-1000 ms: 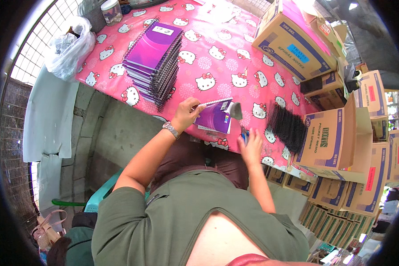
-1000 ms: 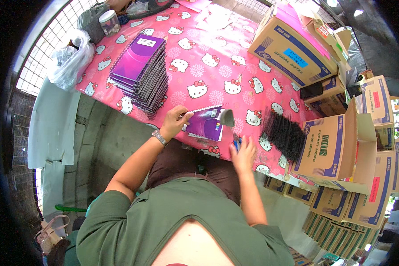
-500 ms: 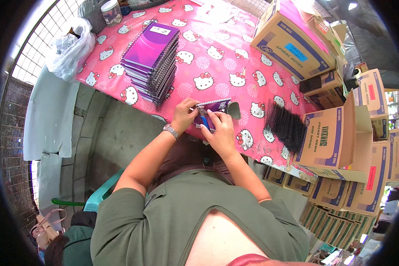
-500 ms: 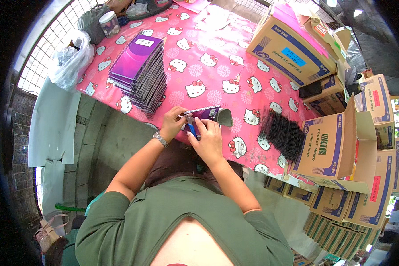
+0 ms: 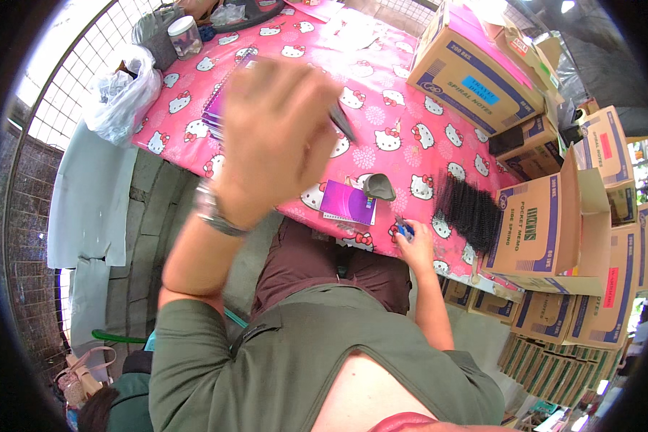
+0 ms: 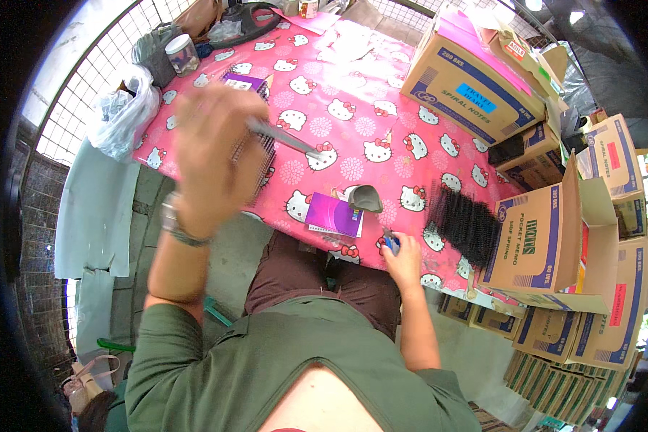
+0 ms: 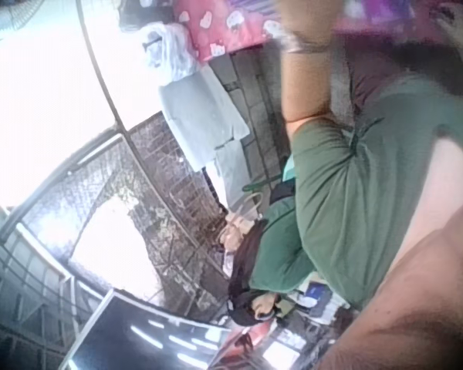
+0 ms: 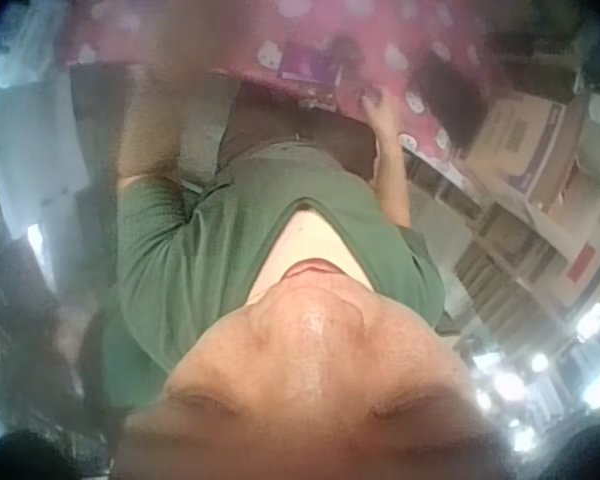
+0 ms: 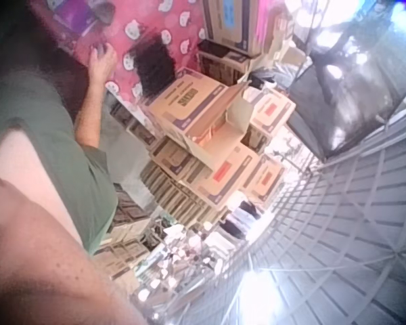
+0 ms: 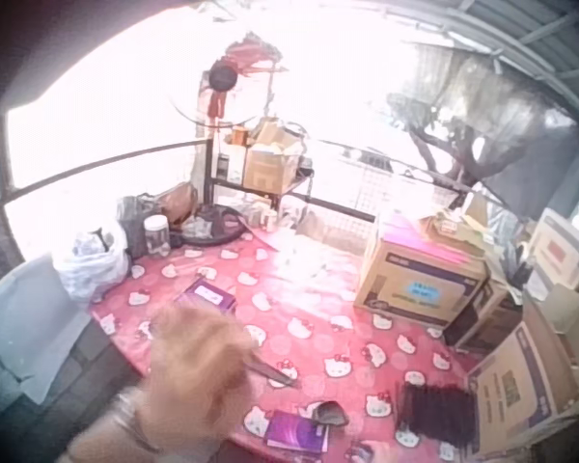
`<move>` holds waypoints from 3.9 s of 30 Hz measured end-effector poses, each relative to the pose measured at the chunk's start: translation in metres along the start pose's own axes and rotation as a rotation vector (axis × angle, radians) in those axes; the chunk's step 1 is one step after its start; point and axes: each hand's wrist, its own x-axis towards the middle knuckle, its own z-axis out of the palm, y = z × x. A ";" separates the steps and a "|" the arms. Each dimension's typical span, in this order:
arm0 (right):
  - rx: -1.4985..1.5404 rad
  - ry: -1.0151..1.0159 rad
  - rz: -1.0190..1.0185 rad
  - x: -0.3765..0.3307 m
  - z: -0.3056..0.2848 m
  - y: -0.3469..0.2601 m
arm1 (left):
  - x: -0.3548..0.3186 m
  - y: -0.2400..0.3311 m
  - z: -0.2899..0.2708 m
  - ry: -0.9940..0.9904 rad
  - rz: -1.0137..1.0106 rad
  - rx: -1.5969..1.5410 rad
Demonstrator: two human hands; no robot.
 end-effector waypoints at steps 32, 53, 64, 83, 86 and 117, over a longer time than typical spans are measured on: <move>0.176 0.297 -0.179 0.096 -0.039 -0.009 | -0.182 0.055 0.149 -0.791 -0.002 -0.268; 0.515 -0.028 -0.255 0.031 0.013 -0.064 | -0.193 0.040 0.173 -0.709 0.026 -0.126; 0.644 0.021 -0.147 0.015 0.024 -0.076 | -0.195 0.052 0.175 -0.769 -0.136 -0.144; 0.235 -0.174 -0.509 0.093 -0.009 -0.067 | -0.197 0.069 0.182 -0.644 -0.046 -0.269; -0.034 -0.386 -0.678 0.133 0.009 -0.056 | -0.197 0.063 0.184 -0.657 -0.013 -0.271; 0.913 -0.647 -0.042 0.067 -0.007 -0.031 | -0.204 0.048 0.184 -0.569 -0.115 -0.407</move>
